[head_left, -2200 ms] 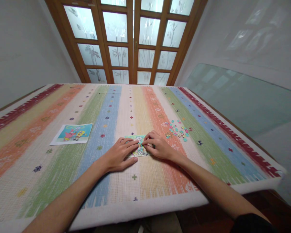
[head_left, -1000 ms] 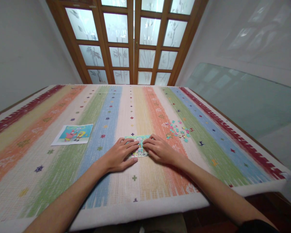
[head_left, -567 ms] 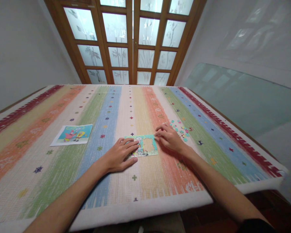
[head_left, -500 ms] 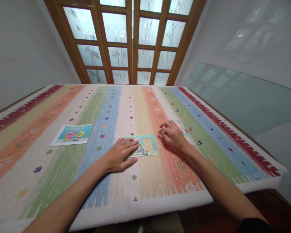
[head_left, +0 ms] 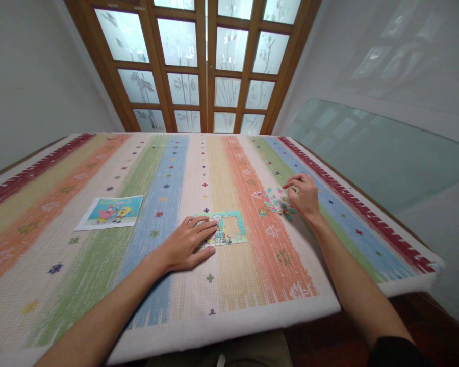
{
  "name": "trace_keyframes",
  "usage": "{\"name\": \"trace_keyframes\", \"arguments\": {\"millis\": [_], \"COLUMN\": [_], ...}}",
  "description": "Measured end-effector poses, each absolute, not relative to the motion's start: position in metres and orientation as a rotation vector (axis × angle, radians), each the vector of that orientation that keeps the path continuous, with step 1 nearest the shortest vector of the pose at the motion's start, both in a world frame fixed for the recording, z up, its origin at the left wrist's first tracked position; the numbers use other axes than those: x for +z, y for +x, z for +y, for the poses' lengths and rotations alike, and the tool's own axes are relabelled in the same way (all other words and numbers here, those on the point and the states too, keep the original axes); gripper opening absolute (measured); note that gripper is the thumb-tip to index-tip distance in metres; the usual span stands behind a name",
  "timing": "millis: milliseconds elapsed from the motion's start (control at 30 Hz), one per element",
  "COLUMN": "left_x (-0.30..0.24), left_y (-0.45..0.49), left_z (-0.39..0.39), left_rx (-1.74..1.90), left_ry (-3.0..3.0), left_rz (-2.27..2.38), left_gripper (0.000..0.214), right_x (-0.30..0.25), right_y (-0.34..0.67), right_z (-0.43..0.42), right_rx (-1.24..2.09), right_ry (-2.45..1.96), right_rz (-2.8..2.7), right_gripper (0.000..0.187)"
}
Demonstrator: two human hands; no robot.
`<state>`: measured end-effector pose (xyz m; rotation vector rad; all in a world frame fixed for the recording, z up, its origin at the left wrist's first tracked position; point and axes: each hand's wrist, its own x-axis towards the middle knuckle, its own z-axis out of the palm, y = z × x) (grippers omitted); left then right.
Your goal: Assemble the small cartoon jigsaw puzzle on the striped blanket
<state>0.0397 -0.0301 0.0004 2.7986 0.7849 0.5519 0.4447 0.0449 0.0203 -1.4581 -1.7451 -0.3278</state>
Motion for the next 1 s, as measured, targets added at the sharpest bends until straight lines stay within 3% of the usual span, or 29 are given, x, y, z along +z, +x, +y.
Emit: {"name": "trace_keyframes", "arguments": {"millis": [700,1000], "left_x": [0.0,0.001], "left_y": [0.036,0.015], "left_z": [-0.027,-0.018], "left_rx": [0.65,0.638], "left_ry": [2.793,2.677], "left_rz": [0.828,0.967], "left_gripper": [0.049,0.068], "right_x": [0.023,0.021], "right_y": [0.467,0.475], "right_z": [0.046,0.046], "right_rx": [-0.278,-0.173], "right_ry": [-1.657,-1.635], "right_rz": [-1.73,-1.853], "right_gripper": [0.021,0.02]}}
